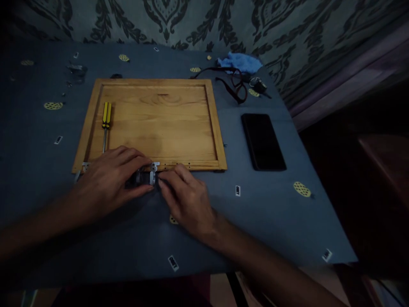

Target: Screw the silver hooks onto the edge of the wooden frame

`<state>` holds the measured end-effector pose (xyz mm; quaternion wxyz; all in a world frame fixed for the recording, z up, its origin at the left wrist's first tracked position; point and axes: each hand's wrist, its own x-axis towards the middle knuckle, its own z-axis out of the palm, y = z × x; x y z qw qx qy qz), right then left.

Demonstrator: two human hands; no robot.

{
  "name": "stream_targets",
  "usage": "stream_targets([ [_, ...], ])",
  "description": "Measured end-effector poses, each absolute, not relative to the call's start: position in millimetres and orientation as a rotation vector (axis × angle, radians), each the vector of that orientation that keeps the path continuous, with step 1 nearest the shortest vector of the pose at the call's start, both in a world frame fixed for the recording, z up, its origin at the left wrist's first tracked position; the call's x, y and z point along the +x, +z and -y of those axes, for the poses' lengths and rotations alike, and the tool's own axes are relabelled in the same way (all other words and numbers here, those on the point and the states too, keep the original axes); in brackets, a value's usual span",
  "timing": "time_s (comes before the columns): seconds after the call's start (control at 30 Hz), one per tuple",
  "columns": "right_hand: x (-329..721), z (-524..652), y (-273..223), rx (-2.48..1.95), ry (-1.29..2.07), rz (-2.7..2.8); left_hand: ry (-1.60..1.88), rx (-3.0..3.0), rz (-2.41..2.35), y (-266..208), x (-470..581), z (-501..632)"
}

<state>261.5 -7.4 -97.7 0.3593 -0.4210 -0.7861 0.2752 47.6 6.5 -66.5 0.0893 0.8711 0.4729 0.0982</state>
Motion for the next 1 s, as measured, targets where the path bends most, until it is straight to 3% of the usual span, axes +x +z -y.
stream_targets([
  [0.5, 266.8, 3.3, -105.5, -0.823, 0.148, 2.423, 0.302, 2.564, -1.399, -59.2, 50.3, -3.5],
  [1.0, 266.9, 3.3, -105.0, -0.82, 0.201, 2.415, 0.307, 2.487, -1.438, -63.4, 49.5, -4.4],
])
